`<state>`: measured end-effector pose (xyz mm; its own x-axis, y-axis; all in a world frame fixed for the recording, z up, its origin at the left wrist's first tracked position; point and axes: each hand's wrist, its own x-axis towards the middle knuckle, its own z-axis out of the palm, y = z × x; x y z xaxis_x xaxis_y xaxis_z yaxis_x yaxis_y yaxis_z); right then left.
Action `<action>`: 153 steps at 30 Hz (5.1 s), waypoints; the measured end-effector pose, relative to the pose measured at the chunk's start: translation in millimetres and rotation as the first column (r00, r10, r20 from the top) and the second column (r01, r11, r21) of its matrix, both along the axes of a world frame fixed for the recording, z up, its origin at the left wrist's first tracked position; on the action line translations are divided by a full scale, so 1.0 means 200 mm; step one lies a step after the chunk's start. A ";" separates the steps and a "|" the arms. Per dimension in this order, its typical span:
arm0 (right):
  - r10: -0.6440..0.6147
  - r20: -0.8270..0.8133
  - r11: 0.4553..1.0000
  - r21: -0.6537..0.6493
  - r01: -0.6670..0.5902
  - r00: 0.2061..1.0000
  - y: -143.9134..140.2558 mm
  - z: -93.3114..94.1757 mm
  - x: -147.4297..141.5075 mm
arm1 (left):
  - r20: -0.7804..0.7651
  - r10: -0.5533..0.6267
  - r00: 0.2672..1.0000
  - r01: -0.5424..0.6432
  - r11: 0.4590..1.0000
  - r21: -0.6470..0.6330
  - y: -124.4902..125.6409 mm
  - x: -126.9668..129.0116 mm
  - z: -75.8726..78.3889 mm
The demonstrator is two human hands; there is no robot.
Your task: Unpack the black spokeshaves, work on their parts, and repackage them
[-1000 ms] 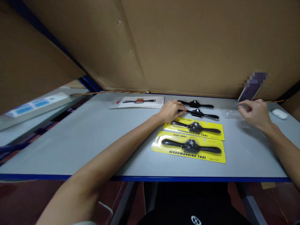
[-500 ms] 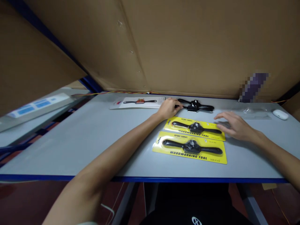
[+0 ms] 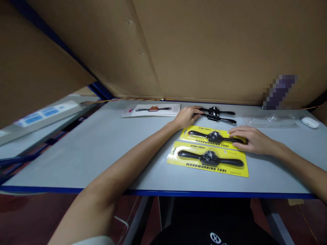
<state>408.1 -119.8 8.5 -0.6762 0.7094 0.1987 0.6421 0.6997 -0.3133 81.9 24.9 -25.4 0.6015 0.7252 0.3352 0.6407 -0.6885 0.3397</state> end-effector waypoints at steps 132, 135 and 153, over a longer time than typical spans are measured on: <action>-0.432 -0.312 0.880 -0.350 0.320 0.846 0.03 0.01 0.04 | 0.149 0.008 0.989 0.036 0.956 -0.292 -0.29 -0.27 0.07; -0.514 -0.346 0.819 -0.471 0.329 0.785 0.06 -0.02 0.04 | 0.203 -0.012 0.979 0.089 0.923 -0.374 -0.29 -0.26 0.07; -0.581 -0.391 0.663 -0.736 0.136 0.714 0.07 -0.02 0.02 | 0.467 0.509 0.723 -0.412 0.861 -0.300 0.02 -0.80 0.14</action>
<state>411.3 -106.1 4.7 -0.2498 0.9568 -0.1486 0.3387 -0.0574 -0.9391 -77.9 29.2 2.5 -0.0492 0.9383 0.3424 0.5590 -0.2582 0.7879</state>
